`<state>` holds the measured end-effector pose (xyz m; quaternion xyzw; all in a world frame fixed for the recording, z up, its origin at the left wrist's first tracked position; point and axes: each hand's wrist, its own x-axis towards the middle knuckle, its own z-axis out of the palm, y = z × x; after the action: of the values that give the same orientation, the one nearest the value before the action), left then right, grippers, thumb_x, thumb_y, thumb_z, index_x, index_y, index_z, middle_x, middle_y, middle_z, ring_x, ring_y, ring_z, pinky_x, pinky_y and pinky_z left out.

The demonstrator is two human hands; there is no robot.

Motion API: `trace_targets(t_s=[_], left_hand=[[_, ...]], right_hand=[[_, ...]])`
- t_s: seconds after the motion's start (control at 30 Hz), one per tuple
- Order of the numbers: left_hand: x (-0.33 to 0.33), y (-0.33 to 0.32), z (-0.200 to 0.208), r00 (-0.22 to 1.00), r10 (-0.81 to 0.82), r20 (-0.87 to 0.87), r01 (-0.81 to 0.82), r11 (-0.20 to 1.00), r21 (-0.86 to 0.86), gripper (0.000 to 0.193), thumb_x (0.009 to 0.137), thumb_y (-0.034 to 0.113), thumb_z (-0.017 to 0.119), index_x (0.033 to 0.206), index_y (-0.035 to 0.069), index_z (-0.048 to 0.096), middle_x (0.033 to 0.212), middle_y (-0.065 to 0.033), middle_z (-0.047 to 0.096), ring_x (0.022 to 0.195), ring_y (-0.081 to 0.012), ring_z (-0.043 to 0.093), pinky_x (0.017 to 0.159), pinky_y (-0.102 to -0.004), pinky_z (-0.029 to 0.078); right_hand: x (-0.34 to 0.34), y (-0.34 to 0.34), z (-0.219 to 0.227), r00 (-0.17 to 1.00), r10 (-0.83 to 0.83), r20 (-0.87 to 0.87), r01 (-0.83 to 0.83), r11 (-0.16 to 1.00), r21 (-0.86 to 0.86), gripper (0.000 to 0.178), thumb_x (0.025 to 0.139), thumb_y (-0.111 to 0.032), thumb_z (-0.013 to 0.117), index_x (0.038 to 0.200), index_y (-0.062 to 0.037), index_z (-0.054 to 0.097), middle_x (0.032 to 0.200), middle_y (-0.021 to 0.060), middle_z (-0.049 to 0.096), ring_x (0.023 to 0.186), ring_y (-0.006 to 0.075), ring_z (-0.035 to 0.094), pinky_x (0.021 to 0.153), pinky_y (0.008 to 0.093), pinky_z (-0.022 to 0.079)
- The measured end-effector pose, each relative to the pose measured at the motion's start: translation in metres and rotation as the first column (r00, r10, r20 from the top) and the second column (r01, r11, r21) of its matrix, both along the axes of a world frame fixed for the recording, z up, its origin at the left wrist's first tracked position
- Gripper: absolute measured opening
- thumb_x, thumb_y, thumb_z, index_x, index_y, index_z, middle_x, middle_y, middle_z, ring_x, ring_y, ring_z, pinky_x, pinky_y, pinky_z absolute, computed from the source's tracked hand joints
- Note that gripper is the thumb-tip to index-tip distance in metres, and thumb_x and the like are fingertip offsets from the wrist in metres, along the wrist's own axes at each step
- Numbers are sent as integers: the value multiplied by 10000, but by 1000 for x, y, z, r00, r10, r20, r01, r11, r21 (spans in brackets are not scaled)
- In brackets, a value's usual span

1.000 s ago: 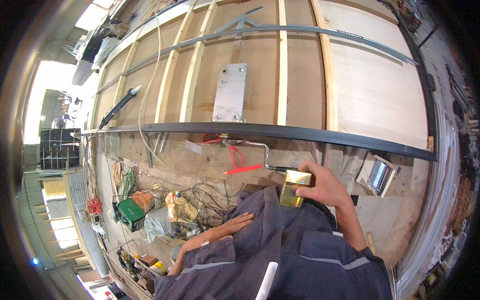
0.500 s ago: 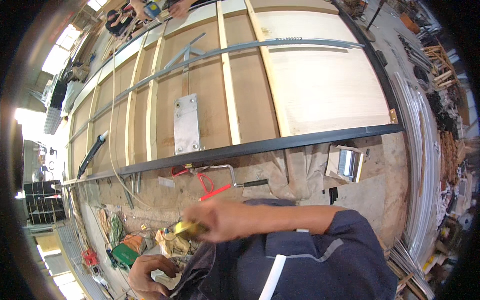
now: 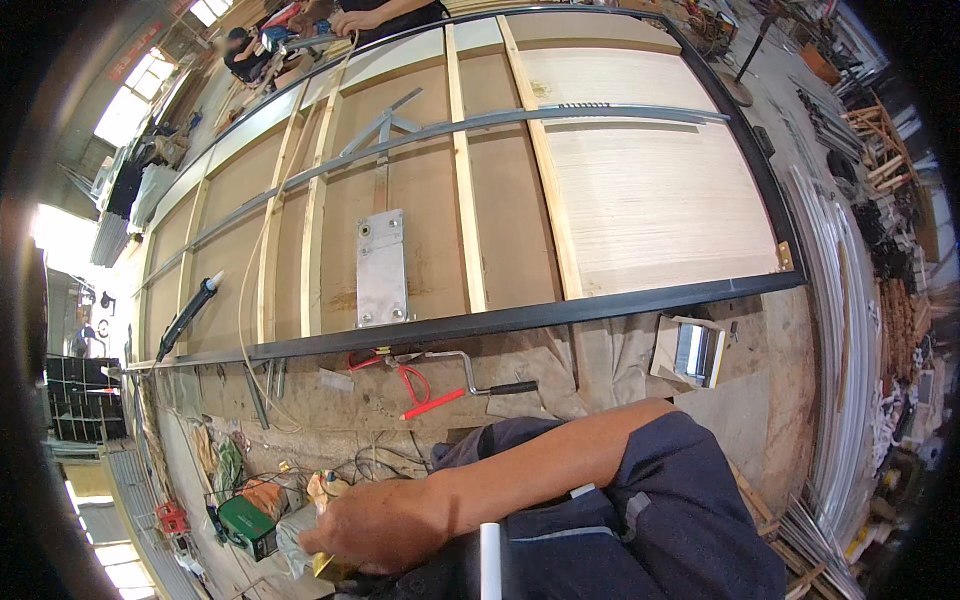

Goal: The person applies sealant to a metal frame using a caulking gun, then retrieves a large wooden panel from bubble wrap and places it onto the frame. The person adjusts the panel and secures it with a clamp.

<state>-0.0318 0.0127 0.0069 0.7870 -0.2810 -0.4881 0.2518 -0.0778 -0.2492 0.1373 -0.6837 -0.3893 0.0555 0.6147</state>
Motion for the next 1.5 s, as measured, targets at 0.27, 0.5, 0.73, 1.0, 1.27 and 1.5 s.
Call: trace_targets(t_s=[0.27, 0.5, 0.73, 1.0, 1.27, 1.5], left_hand=[[-36, 20, -80, 985, 163, 56, -168, 983, 80, 326, 834, 167, 770, 1103, 16, 668, 966, -155, 712, 887, -335, 702, 781, -417, 541], [-53, 27, -114, 972, 220, 77, -227, 969, 95, 320, 840, 163, 762, 1108, 16, 666, 965, -156, 712, 883, -333, 703, 779, -415, 541], [-62, 26, -139, 966, 243, 84, -251, 963, 103, 314, 847, 158, 755, 1113, 17, 664, 963, -157, 712, 879, -331, 704, 776, -413, 541], [-68, 26, -162, 962, 258, 92, -267, 958, 101, 308, 855, 152, 746, 1118, 17, 662, 961, -158, 712, 875, -330, 705, 774, -411, 540], [-71, 21, -189, 962, 257, 98, -265, 960, 87, 301, 862, 147, 737, 1123, 18, 659, 959, -159, 712, 870, -328, 706, 772, -408, 540], [-81, 19, -224, 957, 272, 99, -279, 957, 74, 296, 869, 142, 729, 1128, 18, 657, 957, -159, 712, 866, -326, 707, 770, -406, 540]], right_hand=[[9, -9, 4, 979, 146, 142, -86, 928, -362, 242, 846, -189, 637, 1016, -17, 625, 874, 171, 664, 896, 374, 670, 770, 488, 544], [18, -12, 16, 904, 426, 14, -427, 904, 22, 406, 989, -366, 560, 928, -11, 749, 958, 216, 704, 923, 392, 630, 813, 501, 483], [15, 16, -32, 978, 207, -24, -191, 843, -503, 215, 767, -221, 682, 809, -12, 705, 857, 177, 679, 937, 390, 648, 759, 470, 542], [25, 7, -32, 935, 317, -159, -346, 913, -216, 235, 821, -194, 642, 835, 35, 691, 874, 222, 672, 873, 407, 633, 742, 486, 517], [23, -12, -61, 958, 236, -165, -258, 957, -131, 271, 882, -175, 629, 1008, 57, 686, 1066, 233, 671, 1020, 402, 625, 884, 448, 507], [11, -88, -98, 925, -352, -142, 325, 928, -179, 324, 899, -162, 597, 1162, 11, 673, 1096, 203, 685, 959, 386, 662, 857, 436, 520]])
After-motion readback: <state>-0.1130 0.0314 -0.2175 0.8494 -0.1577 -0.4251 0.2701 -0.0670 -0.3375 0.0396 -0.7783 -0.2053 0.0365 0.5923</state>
